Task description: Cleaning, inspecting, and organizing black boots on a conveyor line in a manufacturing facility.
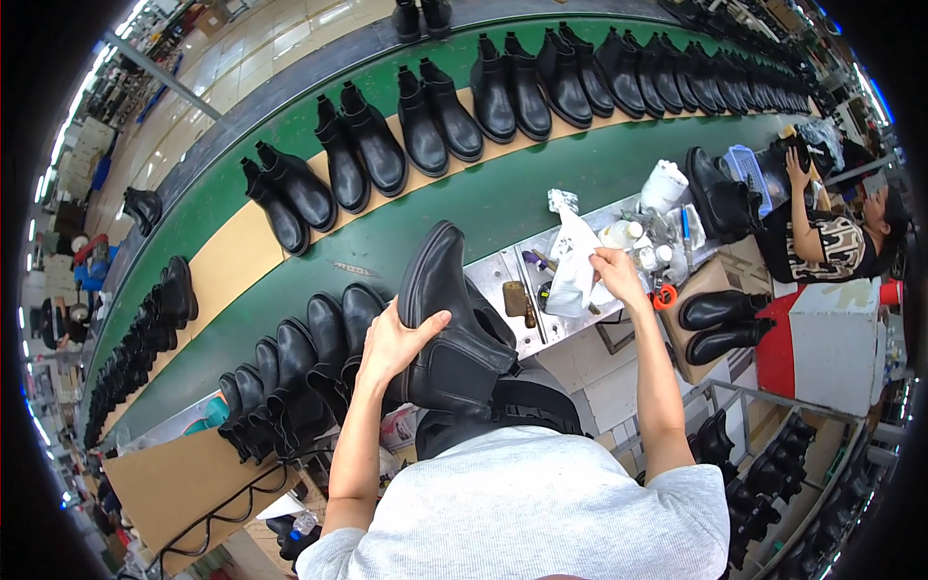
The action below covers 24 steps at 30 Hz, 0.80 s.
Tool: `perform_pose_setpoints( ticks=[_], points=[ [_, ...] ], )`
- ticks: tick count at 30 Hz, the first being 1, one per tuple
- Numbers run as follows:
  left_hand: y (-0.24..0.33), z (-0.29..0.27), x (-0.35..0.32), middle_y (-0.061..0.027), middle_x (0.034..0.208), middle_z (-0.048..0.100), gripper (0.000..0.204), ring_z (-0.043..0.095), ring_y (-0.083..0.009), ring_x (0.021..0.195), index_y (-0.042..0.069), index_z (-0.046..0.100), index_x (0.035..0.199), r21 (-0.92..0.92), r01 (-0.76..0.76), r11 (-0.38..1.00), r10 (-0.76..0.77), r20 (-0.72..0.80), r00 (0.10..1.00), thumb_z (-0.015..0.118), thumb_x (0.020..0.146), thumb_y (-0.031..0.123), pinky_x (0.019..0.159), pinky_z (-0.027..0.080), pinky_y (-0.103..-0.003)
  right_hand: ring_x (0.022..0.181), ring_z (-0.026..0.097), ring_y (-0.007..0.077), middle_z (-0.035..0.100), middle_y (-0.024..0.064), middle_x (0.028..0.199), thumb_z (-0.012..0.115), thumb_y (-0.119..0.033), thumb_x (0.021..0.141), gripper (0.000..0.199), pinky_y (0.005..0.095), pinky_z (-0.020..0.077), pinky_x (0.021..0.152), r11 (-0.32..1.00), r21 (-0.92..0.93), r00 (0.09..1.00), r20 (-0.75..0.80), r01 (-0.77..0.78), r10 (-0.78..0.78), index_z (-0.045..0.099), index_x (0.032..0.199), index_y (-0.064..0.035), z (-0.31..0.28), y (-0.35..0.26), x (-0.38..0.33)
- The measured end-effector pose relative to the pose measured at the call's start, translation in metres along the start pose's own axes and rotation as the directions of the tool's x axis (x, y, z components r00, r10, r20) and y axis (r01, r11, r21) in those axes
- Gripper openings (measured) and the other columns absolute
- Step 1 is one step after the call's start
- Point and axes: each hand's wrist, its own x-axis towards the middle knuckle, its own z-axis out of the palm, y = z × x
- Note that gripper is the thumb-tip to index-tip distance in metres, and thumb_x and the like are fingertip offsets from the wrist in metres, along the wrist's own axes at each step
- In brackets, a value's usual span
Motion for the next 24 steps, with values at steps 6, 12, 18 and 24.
perform_pose_setpoints(
  ticks=[6, 12, 18, 24],
  points=[
    [0.019, 0.007, 0.005, -0.0254, 0.098, 0.063, 0.081, 0.06, -0.0353, 0.098, -0.003, 0.052, 0.118, 0.217, -0.017, 0.976, 0.015, 0.01, 1.0, 0.065, 0.066, 0.058, 0.087, 0.045, -0.04, 0.063, 0.053, 0.0114, 0.058, 0.0026, 0.075, 0.056, -0.016, 0.082, 0.023, 0.0242, 0.0424, 0.057, 0.94, 0.34, 1.0, -0.02, 0.007, 0.0, 0.056, 0.1, -0.0017, -0.01, -0.012, -0.032],
    [0.034, 0.013, 0.0, -0.0267, 0.096, 0.063, 0.085, 0.06, -0.0368, 0.096, -0.004, 0.049, 0.122, 0.27, -0.053, 0.961, 0.052, 0.012, 0.999, 0.064, 0.067, 0.059, 0.086, 0.045, -0.041, 0.084, 0.061, 0.0313, 0.061, 0.0178, 0.09, 0.06, -0.001, 0.069, 0.029, 0.034, 0.0456, 0.072, 0.953, -0.2, 0.916, -0.29, 0.227, -0.279, 0.057, 0.098, -0.0015, -0.002, -0.032, -0.053],
    [0.029, 0.016, 0.002, -0.0273, 0.094, 0.063, 0.085, 0.061, -0.037, 0.093, -0.004, 0.047, 0.123, 0.202, -0.124, 0.971, 0.115, 0.055, 0.992, 0.065, 0.068, 0.057, 0.084, 0.046, -0.041, 0.078, 0.061, 0.0302, 0.061, 0.0165, 0.084, 0.053, 0.002, 0.073, 0.019, 0.0352, 0.0457, 0.072, 0.991, -0.067, 0.966, -0.221, 0.12, -0.132, 0.061, 0.09, -0.0002, -0.015, -0.05, -0.07],
    [0.024, 0.02, -0.003, -0.0259, 0.097, 0.063, 0.079, 0.061, -0.0368, 0.096, -0.002, 0.049, 0.122, 0.216, -0.109, 0.97, 0.098, 0.062, 0.993, 0.065, 0.069, 0.053, 0.085, 0.046, -0.04, 0.081, 0.058, 0.0309, 0.058, 0.0117, 0.086, 0.059, 0.008, 0.062, 0.019, 0.0346, 0.0451, 0.072, 0.911, -0.227, 0.86, -0.313, 0.344, -0.402, 0.064, 0.079, -0.0007, -0.02, -0.048, -0.074]
  ],
)
